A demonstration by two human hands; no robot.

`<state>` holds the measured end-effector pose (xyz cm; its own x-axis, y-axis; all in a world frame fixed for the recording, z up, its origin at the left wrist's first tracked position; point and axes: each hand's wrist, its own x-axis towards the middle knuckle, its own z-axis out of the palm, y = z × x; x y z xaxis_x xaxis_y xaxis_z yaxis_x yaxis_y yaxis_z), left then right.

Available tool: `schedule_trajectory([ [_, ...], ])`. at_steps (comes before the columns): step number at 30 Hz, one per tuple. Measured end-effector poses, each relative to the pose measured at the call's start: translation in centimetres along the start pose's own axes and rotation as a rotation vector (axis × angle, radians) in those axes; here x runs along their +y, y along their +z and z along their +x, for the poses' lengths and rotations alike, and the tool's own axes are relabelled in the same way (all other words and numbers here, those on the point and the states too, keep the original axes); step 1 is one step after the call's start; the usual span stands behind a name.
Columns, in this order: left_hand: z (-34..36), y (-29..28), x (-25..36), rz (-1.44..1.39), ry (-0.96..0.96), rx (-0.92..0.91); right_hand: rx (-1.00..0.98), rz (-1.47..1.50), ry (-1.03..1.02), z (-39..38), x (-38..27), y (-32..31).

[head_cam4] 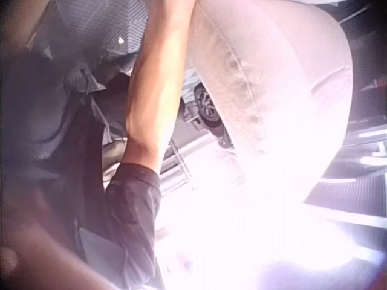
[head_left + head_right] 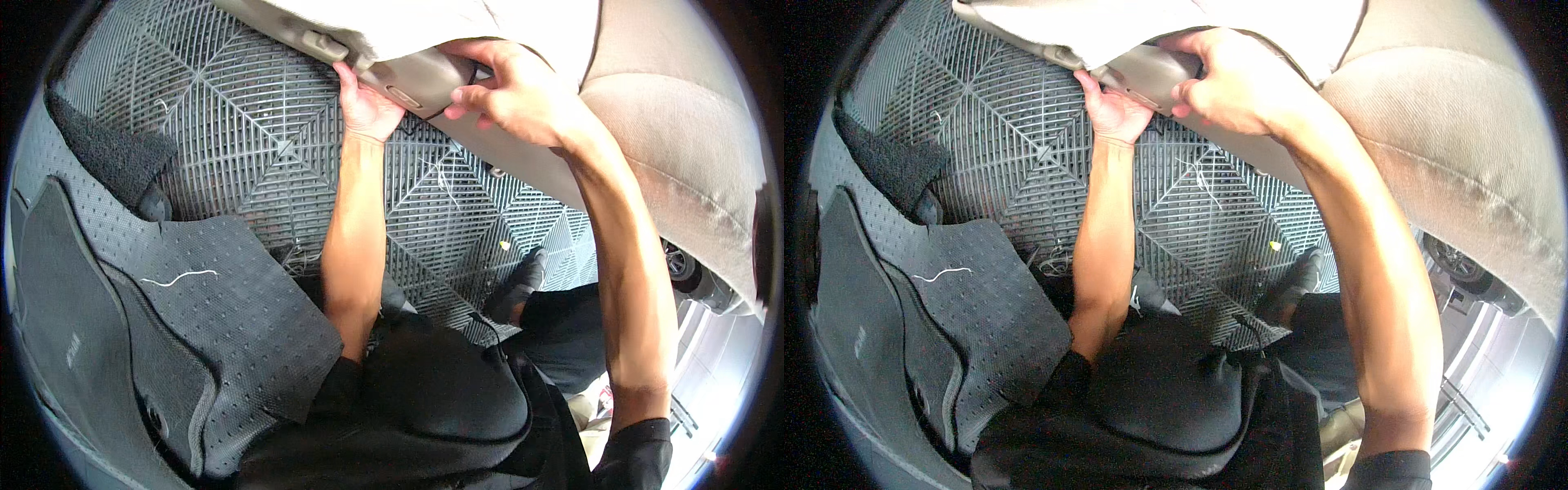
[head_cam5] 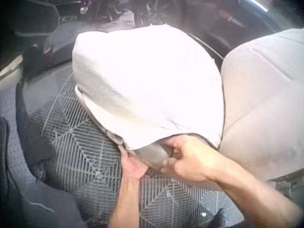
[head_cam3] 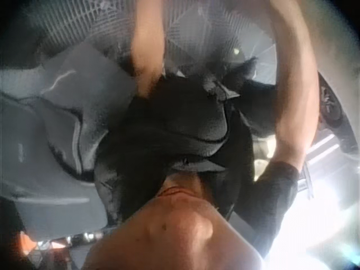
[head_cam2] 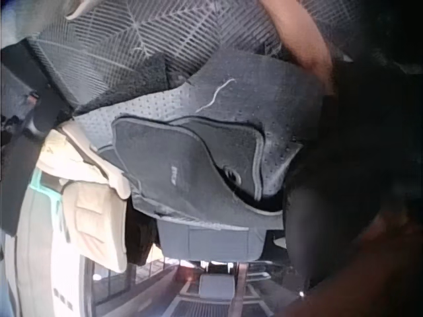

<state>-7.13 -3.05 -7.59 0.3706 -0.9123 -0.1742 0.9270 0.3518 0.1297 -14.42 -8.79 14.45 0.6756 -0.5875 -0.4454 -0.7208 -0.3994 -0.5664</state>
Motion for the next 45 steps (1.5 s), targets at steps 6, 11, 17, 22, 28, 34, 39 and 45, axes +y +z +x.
schedule_trajectory([
  [6, 1.6, -1.1, 0.8, 0.032, -0.054, -0.17, 0.534, -0.59, -0.284, 0.4, 2.4, 4.2],
  [11, 2.0, -1.3, 1.0, -0.01, -0.06, -0.249, 0.487, -0.595, -0.097, -0.3, 1.1, 4.5],
  [17, 1.8, -1.7, -0.4, -0.051, 0.041, -0.222, 0.198, -0.287, 0.039, 0.1, -0.4, 2.1],
  [22, 2.4, -1.6, -0.9, 0.011, 0.12, -0.204, -0.288, 0.148, 0.243, 0.8, -4.1, -2.6],
  [28, 3.2, -2.2, -1.3, -0.075, 0.144, -0.23, -0.236, 0.129, 0.182, -0.6, -4.5, -1.3],
  [34, 3.3, -2.0, -1.8, -0.101, 0.173, -0.139, 0.082, -0.085, -0.056, -0.6, 0.2, 1.5],
  [39, 2.9, -2.7, -1.7, -0.073, 0.15, -0.209, -0.108, 0.277, 0.202, -0.3, -3.3, -0.2],
  [45, 3.1, -2.8, -3.0, -0.507, 0.083, -0.337, -0.115, -0.235, -0.053, 0.4, -2.8, -1.4],
])
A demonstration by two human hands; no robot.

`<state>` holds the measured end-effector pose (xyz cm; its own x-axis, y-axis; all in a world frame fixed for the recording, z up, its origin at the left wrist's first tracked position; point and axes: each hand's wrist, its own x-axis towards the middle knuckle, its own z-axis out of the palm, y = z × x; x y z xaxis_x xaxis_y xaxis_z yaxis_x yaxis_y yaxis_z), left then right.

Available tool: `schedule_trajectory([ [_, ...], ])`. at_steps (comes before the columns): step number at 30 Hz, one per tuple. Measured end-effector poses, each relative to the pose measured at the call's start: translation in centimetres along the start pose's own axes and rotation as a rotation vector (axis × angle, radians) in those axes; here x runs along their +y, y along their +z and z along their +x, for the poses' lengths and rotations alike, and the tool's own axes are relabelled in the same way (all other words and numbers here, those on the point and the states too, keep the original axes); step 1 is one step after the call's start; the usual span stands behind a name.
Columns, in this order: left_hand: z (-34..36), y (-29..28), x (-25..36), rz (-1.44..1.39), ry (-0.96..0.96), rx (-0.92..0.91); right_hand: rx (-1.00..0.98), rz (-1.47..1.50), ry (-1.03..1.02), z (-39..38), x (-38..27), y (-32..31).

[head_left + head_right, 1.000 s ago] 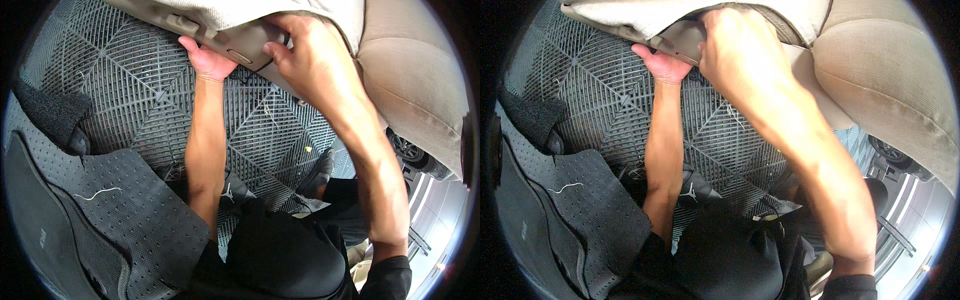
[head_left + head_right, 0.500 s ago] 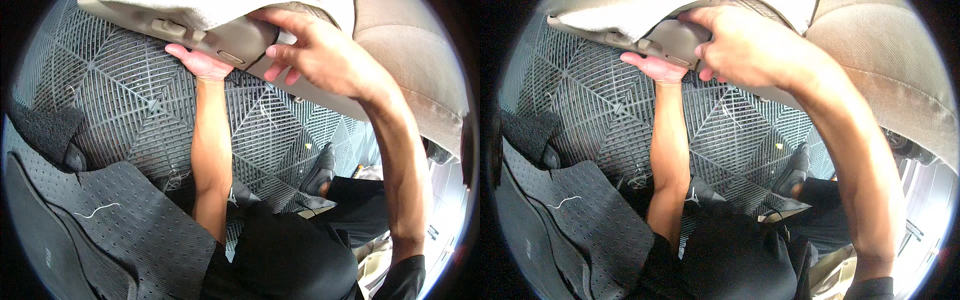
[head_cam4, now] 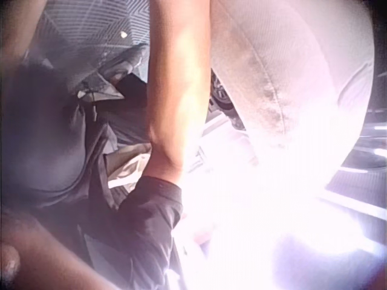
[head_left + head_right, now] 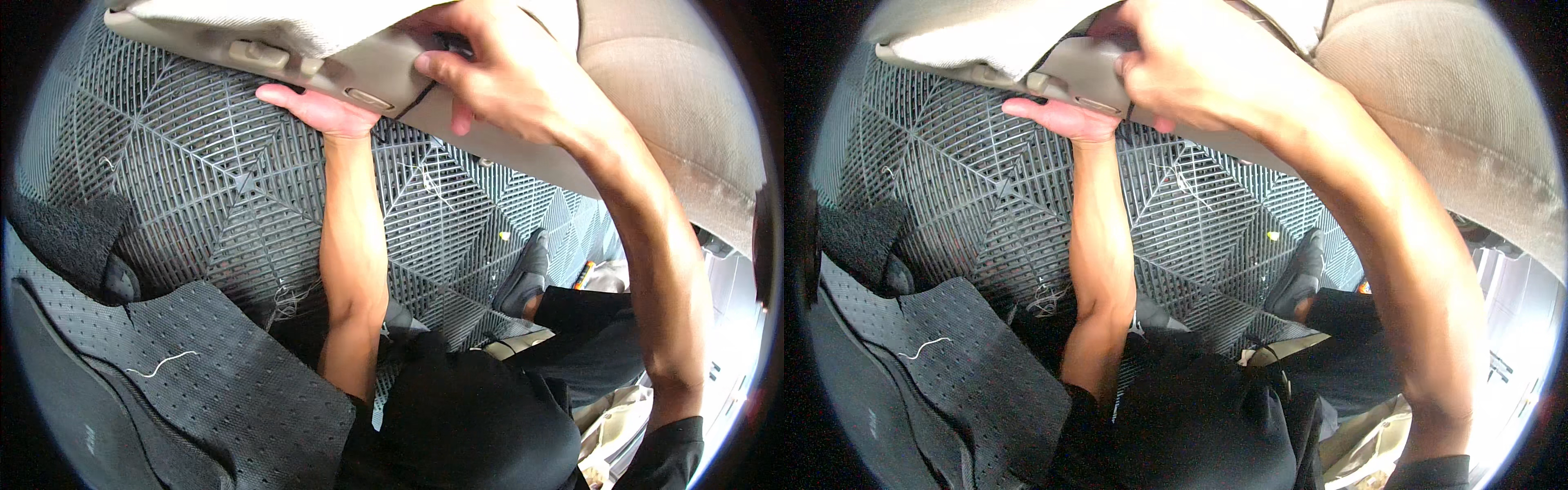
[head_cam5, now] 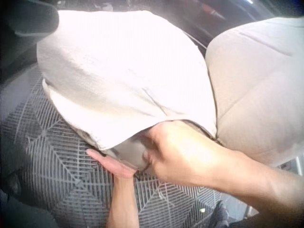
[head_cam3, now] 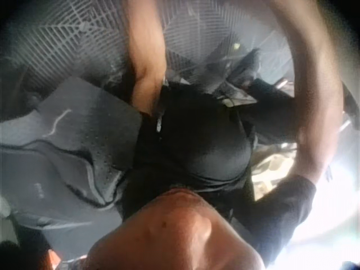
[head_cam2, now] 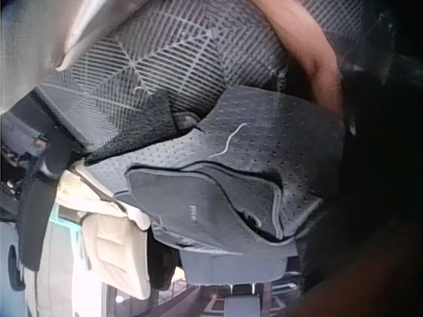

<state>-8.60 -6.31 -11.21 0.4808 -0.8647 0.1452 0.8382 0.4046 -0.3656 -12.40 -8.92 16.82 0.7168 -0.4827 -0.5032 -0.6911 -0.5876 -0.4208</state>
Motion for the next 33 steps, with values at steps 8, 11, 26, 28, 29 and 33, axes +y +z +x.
schedule_trajectory([
  [8, 0.5, 0.5, 1.0, 0.314, 0.047, 0.063, -0.071, 0.839, 0.163, -0.9, 0.3, 1.4],
  [11, 0.8, 1.2, 0.3, 0.502, 0.066, 0.118, 0.142, 0.432, 0.105, -1.0, 1.2, 2.8],
  [26, 0.6, -0.2, 1.2, 0.131, 0.069, 0.047, -0.016, 0.362, 0.292, 1.3, -1.3, 0.8],
  [28, 0.9, -0.3, 1.2, 0.089, 0.06, 0.029, -0.076, 0.445, 0.324, 1.2, -0.5, 0.1],
  [29, 1.0, -0.3, 1.1, 0.061, 0.058, 0.023, -0.059, 0.442, 0.313, 1.1, -0.5, 0.2],
  [33, 1.0, -0.6, 0.4, -0.119, 0.016, -0.017, 0.035, 0.208, 0.308, 1.3, -1.4, 0.7],
])
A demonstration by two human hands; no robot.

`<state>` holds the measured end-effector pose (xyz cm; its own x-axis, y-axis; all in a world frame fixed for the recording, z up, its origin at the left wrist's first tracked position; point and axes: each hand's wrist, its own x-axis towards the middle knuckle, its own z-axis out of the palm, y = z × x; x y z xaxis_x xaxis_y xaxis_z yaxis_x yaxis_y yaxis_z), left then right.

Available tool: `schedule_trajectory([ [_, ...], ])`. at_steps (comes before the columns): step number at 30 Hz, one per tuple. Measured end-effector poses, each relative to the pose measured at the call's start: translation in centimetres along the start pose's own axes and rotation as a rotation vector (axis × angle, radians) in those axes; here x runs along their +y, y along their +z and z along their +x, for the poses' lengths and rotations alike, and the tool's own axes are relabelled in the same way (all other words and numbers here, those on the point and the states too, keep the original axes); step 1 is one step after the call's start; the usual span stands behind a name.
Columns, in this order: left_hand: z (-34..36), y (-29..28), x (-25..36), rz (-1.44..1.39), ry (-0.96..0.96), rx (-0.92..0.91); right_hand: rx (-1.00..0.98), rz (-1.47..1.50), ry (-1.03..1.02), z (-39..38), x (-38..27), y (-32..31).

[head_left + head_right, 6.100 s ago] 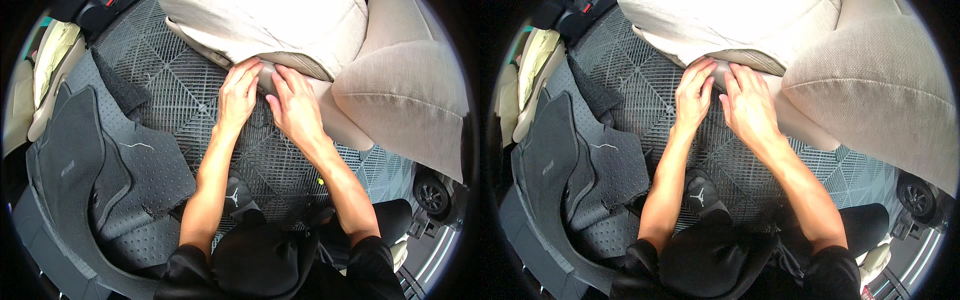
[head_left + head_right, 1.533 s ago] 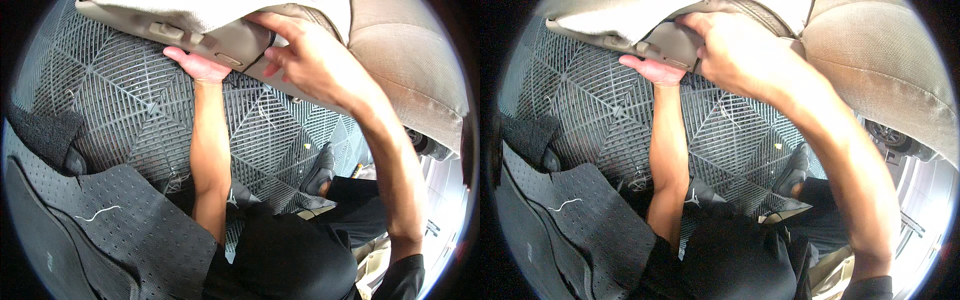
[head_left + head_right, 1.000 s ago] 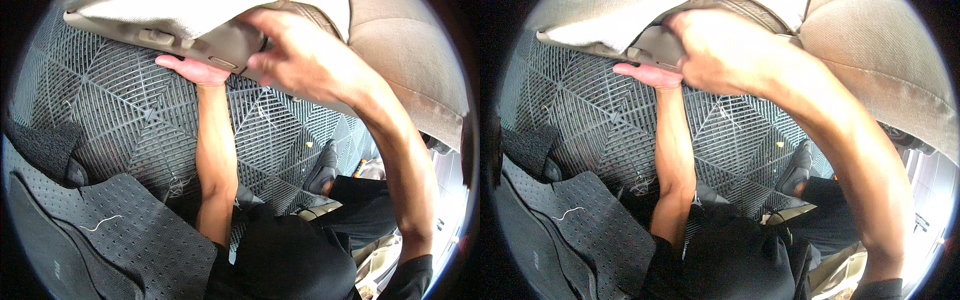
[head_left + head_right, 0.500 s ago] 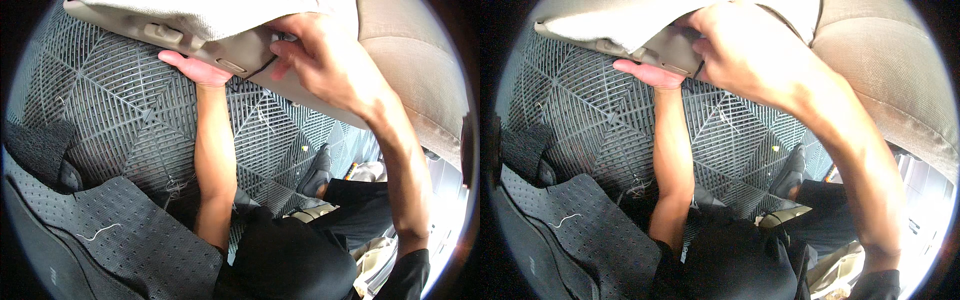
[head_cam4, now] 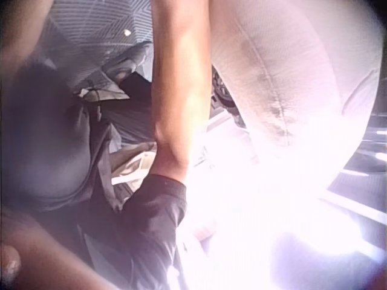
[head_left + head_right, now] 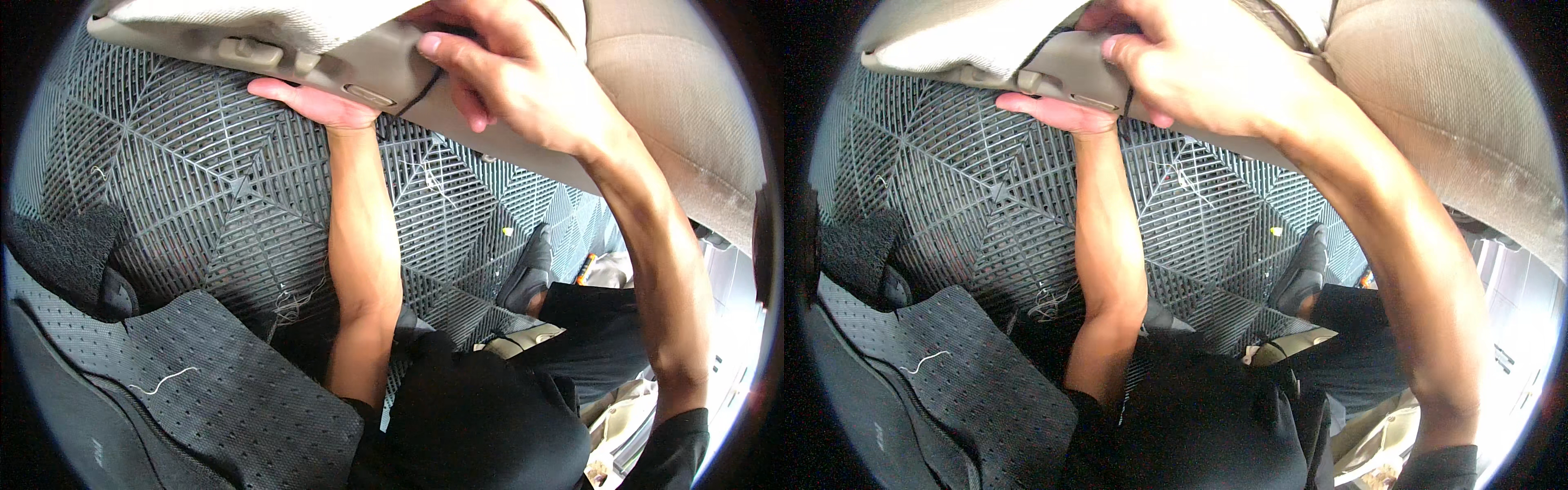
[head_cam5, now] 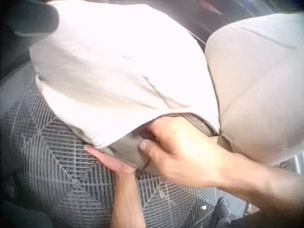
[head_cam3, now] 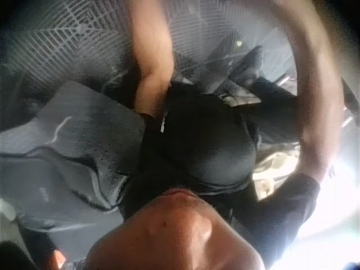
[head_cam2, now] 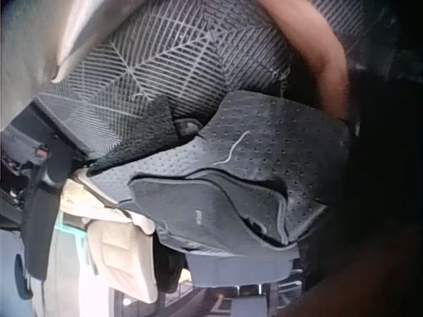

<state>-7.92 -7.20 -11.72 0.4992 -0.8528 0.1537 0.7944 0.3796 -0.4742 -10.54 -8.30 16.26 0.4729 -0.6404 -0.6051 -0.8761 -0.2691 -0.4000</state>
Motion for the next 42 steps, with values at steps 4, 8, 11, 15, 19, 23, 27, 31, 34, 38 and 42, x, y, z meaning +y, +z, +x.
schedule_trajectory([
  [4, -0.9, 0.3, 0.2, -0.084, -0.004, -0.001, 0.03, -0.247, -0.276, 0.7, 2.1, 0.5],
  [8, -1.6, 0.1, 0.0, -0.107, 0.025, 0.028, 0.047, 0.13, -0.182, -1.3, 1.1, 1.0],
  [11, -1.9, 0.9, -0.2, -0.084, -0.002, 0.023, -0.092, 0.255, -0.133, -0.8, 1.5, -0.7],
  [15, -1.7, 0.7, 0.4, -0.064, -0.036, 0.024, -0.097, -0.01, -0.274, -0.8, 1.5, -0.6],
  [19, -1.8, 1.2, -0.3, -0.191, -0.061, -0.009, 0.137, -0.137, -0.34, -0.3, 4.1, 1.4],
  [23, -2.2, 2.0, 0.0, -0.25, -0.074, -0.006, 0.282, -0.292, -0.685, 0.8, 6.4, 2.6],
  [27, -3.3, 2.4, -0.7, -0.364, -0.059, 0.007, 0.226, -0.052, -0.612, 0.9, 6.7, 2.9],
  [31, -3.3, 2.0, -0.3, -0.383, -0.079, -0.048, 0.006, 0.008, 0.038, 1.0, 0.8, 1.6],
  [34, -3.5, 3.0, -0.9, -0.404, -0.085, 0.01, -0.051, -0.134, 0.328, 0.7, -3.3, 0.8],
  [38, -3.3, 2.7, -0.9, -0.353, -0.113, 0.046, 0.078, -0.181, -0.24, -0.6, 2.0, 1.1],
  [42, -2.8, 2.9, -0.6, -0.357, -0.143, -0.009, 0.18, -0.596, -0.376, 0.1, 2.8, 1.8],
])
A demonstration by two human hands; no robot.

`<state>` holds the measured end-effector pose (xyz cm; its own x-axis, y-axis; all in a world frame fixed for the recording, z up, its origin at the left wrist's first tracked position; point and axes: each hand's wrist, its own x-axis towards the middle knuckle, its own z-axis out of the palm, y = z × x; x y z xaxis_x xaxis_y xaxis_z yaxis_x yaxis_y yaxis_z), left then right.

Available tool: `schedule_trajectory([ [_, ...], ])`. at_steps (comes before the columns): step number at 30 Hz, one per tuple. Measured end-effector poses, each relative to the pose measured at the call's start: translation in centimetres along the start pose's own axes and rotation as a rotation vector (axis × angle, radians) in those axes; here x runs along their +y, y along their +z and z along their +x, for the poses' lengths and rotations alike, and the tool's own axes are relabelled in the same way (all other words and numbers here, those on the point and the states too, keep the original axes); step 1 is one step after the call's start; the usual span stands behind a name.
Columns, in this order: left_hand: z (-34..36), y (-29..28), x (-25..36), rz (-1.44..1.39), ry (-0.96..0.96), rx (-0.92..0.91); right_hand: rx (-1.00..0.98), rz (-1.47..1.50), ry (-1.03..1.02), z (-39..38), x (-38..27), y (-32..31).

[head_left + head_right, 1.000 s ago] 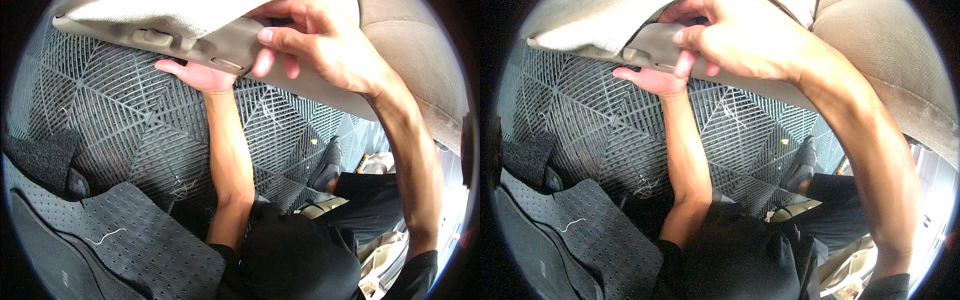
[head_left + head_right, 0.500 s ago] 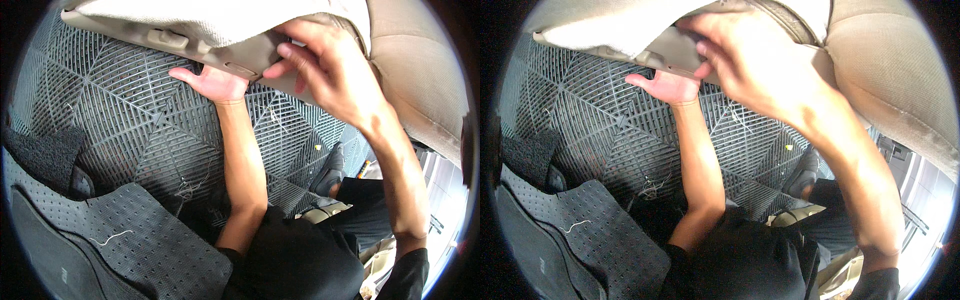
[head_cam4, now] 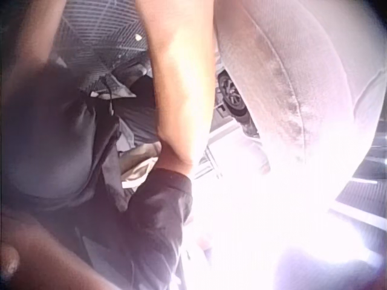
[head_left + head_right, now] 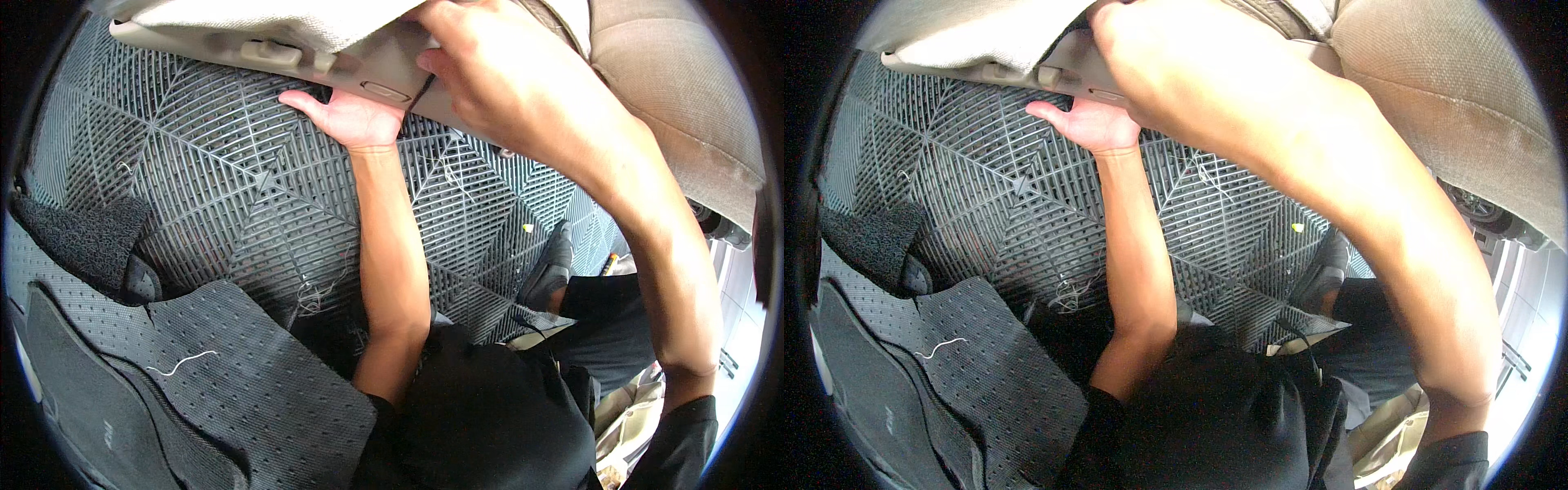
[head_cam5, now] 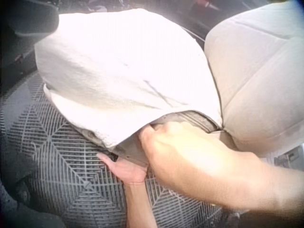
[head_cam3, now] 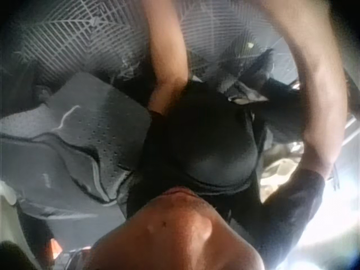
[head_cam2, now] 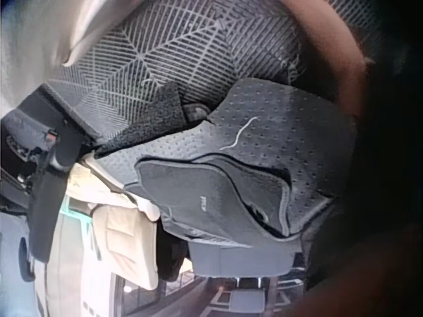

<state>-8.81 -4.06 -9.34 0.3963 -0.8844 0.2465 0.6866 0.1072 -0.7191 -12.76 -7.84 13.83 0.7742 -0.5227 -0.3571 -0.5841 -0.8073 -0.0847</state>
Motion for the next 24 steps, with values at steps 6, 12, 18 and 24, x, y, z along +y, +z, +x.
schedule_trajectory([
  [6, -0.4, -0.3, -0.8, -0.05, 0.027, 0.0, 0.061, 0.502, -0.199, -0.6, 1.4, -0.6],
  [12, -1.0, -0.5, -0.6, 0.081, 0.103, 0.072, -0.132, 0.694, 0.033, 0.2, 0.3, -2.5],
  [18, -0.8, 0.2, -1.0, -0.043, 0.062, 0.046, -0.218, 0.624, 0.059, 0.0, 0.4, -3.2],
  [24, 0.8, -0.3, 2.2, 0.183, -0.025, 0.019, 0.11, 0.205, -0.117, 0.4, 0.8, 0.5],
])
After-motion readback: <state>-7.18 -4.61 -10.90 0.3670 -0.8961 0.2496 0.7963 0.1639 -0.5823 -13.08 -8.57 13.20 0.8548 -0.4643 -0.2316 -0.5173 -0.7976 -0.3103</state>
